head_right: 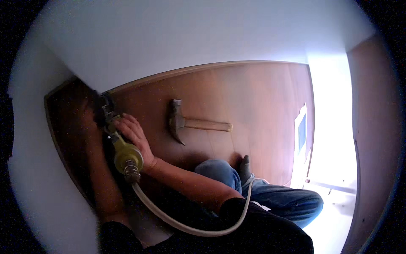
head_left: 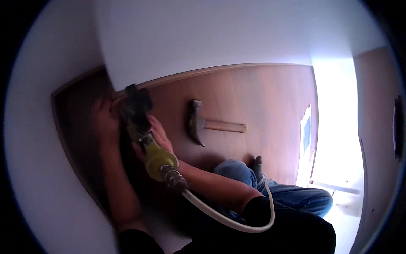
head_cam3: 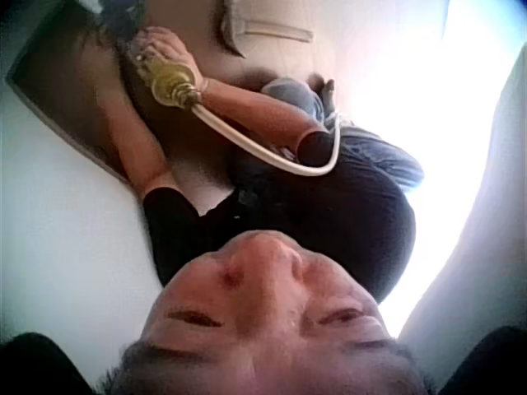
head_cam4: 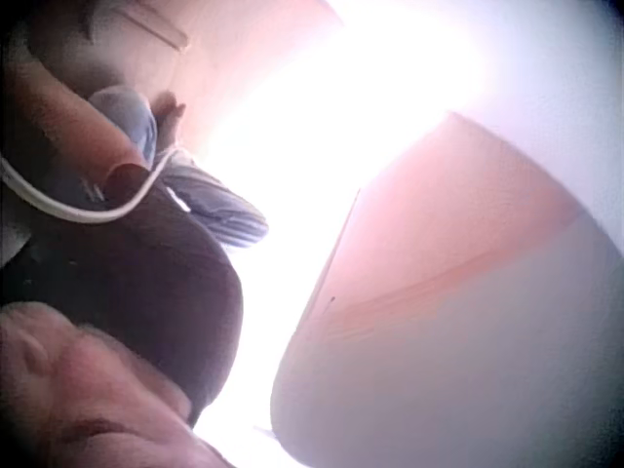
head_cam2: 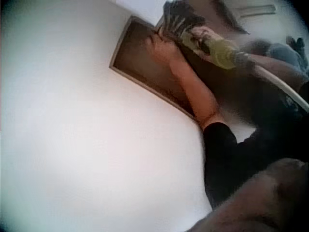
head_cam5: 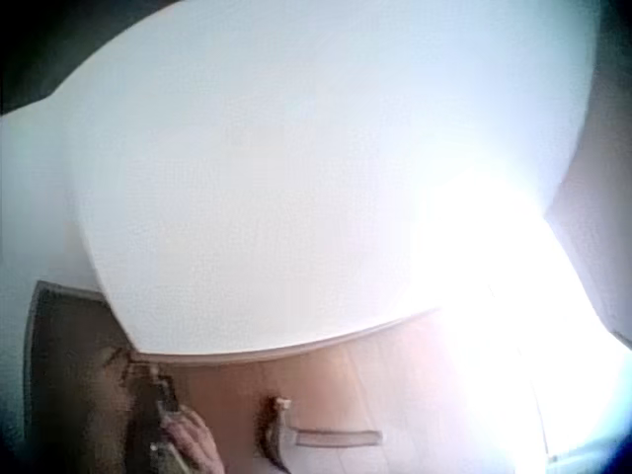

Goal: The person installs baseboard trim along a wall by positioning the wood, using a pneumatic nail gun to secure it, and then hammering the trim into place.

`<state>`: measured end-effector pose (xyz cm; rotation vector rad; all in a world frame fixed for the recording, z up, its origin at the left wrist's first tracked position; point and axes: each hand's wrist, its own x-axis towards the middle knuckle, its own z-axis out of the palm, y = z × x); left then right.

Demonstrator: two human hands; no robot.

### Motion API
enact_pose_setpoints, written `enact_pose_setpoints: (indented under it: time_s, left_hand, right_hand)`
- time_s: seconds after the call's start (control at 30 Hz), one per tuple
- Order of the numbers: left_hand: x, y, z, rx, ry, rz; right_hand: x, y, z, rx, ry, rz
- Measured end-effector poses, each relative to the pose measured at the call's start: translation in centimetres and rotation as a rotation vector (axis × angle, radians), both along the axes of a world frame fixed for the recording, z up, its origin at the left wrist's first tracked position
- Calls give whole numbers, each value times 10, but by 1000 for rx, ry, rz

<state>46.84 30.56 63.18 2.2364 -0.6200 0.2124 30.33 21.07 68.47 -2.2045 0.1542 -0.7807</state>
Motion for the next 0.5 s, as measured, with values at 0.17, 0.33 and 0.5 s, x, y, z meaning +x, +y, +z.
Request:
enact_pose_setpoints:
  time_s: [0.17,0.33,0.5]
  left_hand:
    - [-12,-5,-22,231,131,-85]
    - [-19,-3,-23,113,132,67]
    - [-21,-1,-1,219,55,69]
  right_hand:
    - [-47,-54,13,244,414,195]
    - [-127,-140,67,623,628,-216]
    - [-152,-255,26,86,382,-52]
